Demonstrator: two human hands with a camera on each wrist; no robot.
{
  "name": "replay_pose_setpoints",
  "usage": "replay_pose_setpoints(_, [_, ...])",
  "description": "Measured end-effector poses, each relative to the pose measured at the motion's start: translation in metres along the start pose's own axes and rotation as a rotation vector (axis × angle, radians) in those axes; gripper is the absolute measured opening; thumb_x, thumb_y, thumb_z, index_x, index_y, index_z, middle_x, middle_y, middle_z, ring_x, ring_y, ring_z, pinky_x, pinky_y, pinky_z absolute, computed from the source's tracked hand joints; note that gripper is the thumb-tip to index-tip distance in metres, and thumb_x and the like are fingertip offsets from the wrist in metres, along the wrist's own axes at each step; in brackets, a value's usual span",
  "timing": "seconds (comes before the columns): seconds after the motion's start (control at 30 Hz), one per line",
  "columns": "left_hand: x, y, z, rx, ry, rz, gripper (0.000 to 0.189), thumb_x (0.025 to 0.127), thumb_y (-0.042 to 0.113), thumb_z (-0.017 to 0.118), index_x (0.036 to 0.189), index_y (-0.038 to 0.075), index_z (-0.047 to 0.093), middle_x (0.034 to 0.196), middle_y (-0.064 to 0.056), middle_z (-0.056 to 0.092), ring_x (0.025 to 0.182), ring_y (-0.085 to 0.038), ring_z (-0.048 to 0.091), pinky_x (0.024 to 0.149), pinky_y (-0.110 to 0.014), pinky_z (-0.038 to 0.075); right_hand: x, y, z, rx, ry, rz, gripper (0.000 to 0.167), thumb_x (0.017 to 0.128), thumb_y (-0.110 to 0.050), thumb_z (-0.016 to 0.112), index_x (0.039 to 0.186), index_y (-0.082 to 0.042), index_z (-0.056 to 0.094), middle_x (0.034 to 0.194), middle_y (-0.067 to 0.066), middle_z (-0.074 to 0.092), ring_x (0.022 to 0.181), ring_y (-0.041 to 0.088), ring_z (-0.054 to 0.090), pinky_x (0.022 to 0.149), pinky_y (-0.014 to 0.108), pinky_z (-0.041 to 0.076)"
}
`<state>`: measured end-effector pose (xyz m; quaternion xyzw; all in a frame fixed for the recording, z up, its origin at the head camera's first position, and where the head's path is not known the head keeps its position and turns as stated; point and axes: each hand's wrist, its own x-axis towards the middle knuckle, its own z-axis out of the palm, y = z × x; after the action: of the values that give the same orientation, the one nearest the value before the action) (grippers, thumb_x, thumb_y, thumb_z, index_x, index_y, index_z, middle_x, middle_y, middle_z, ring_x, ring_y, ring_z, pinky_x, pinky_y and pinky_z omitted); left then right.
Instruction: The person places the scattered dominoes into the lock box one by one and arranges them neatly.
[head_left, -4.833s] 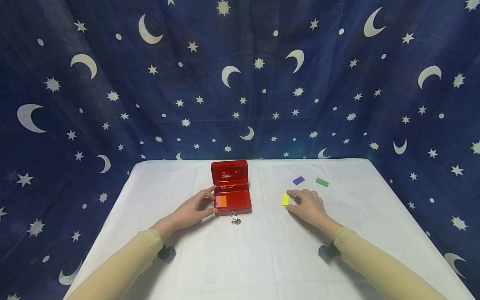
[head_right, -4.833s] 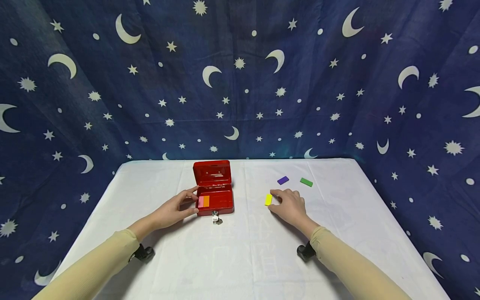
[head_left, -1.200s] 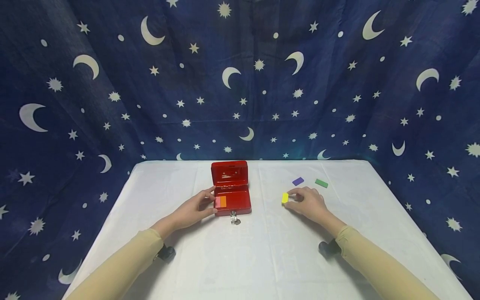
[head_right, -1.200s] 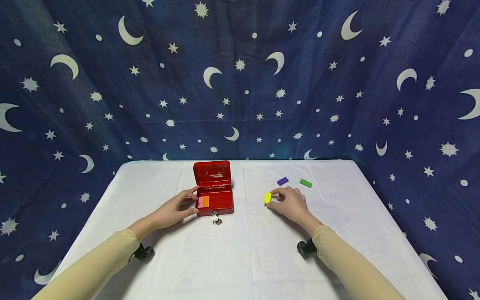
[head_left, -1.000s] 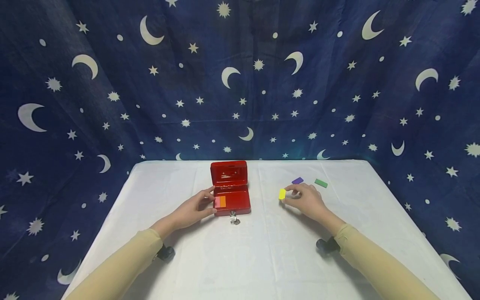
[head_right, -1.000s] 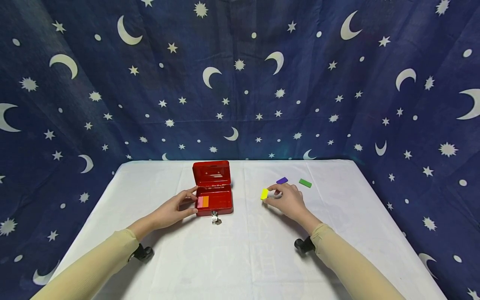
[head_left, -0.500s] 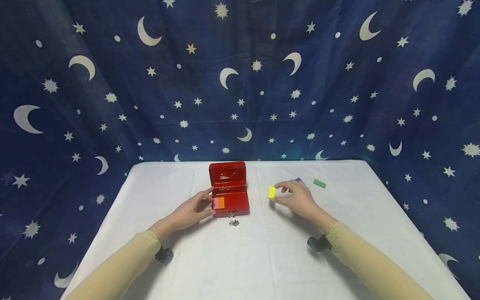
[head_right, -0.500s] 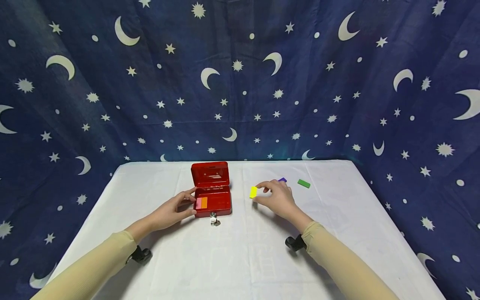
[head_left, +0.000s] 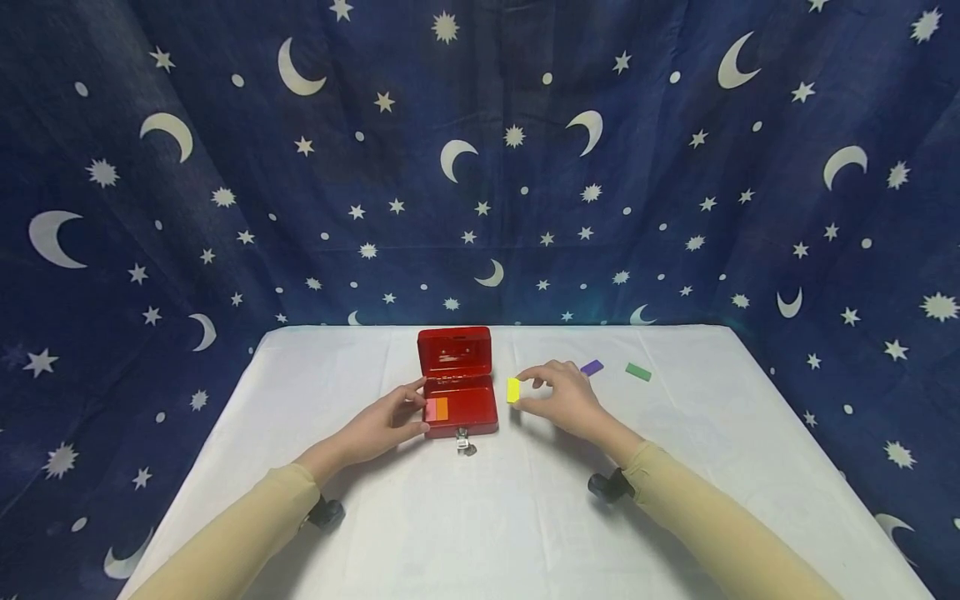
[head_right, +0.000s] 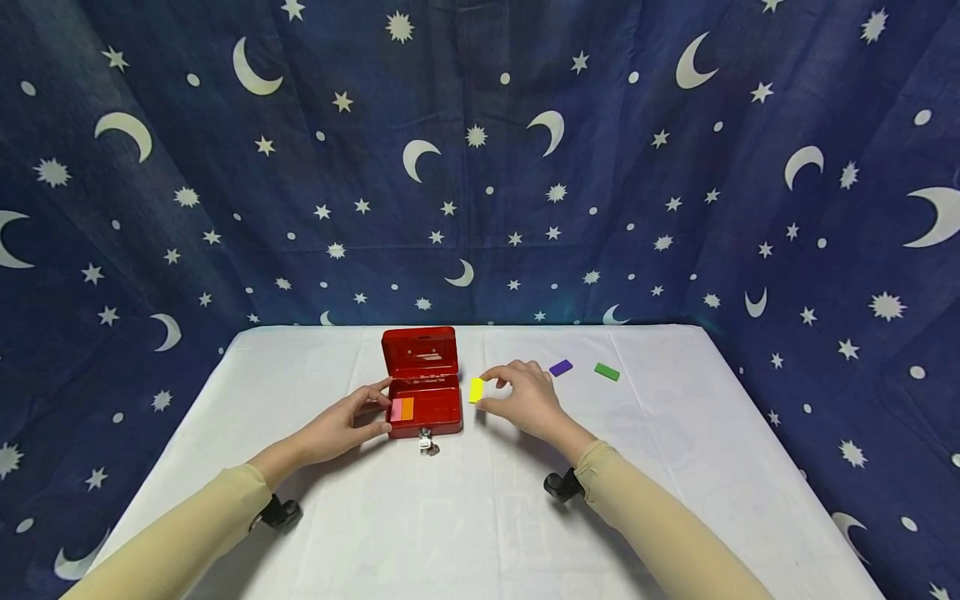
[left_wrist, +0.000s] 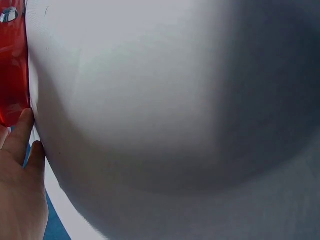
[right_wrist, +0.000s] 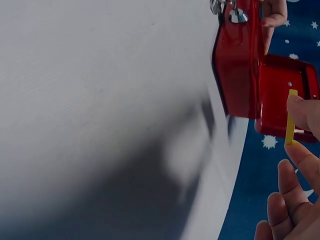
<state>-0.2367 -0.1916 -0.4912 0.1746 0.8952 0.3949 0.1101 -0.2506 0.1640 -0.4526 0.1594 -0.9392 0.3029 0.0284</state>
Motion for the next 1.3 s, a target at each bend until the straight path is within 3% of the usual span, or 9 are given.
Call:
replay_pose_setpoints(0.33, [0.0, 0.0, -0.001, 0.0, -0.01, 0.01, 0.044, 0.09, 0.048, 0.077, 0.123, 0.028, 0.056, 0.165, 0.011, 0.032, 0.144, -0.023, 0.045, 0.116, -0.063, 0.03, 0.01, -0.018, 0.012, -0.013, -0.027, -0.029, 0.041, 0.08, -0.039, 0.084, 0.119, -0.029, 0.074, 0.095, -0.008, 0.062, 0.099, 0.019, 0.051, 0.085, 0.041, 0.04])
replay_pose_setpoints(0.53, [0.001, 0.0, -0.001, 0.001, -0.004, 0.001, 0.045, 0.089, 0.047, 0.077, 0.124, 0.028, 0.057, 0.165, 0.012, 0.032, 0.144, -0.023, 0.045, 0.116, -0.064, 0.029, 0.017, -0.025, 0.02, 0.001, -0.047, -0.039, 0.041, 0.081, -0.039, 0.084, 0.119, -0.028, 0.075, 0.099, -0.002, 0.065, 0.101, 0.022, 0.051, 0.087, 0.042, 0.04])
replay_pose_setpoints(0.87, [0.002, -0.001, -0.001, 0.011, -0.006, -0.006, 0.046, 0.089, 0.05, 0.076, 0.124, 0.028, 0.056, 0.165, 0.012, 0.031, 0.146, -0.024, 0.041, 0.116, -0.064, 0.029, 0.027, -0.037, 0.03, -0.005, -0.101, -0.017, 0.044, 0.08, -0.042, 0.086, 0.12, -0.027, 0.074, 0.1, -0.003, 0.064, 0.101, 0.018, 0.047, 0.085, 0.039, 0.042])
replay_pose_setpoints(1.07, [0.001, 0.001, -0.002, 0.01, -0.003, -0.007, 0.045, 0.09, 0.048, 0.076, 0.124, 0.028, 0.055, 0.165, 0.012, 0.031, 0.147, -0.024, 0.04, 0.117, -0.063, 0.028, 0.032, -0.041, 0.038, -0.023, -0.107, -0.044, 0.044, 0.08, -0.044, 0.085, 0.12, -0.028, 0.074, 0.098, -0.007, 0.063, 0.099, 0.017, 0.048, 0.089, 0.038, 0.04])
replay_pose_setpoints(1.3, [0.001, 0.0, -0.001, 0.012, -0.002, -0.013, 0.044, 0.091, 0.047, 0.076, 0.124, 0.028, 0.055, 0.165, 0.013, 0.03, 0.147, -0.024, 0.04, 0.116, -0.064, 0.028, 0.034, -0.049, 0.045, -0.03, -0.124, -0.017, 0.047, 0.079, -0.044, 0.087, 0.121, -0.027, 0.074, 0.097, -0.011, 0.061, 0.101, 0.016, 0.047, 0.087, 0.037, 0.042])
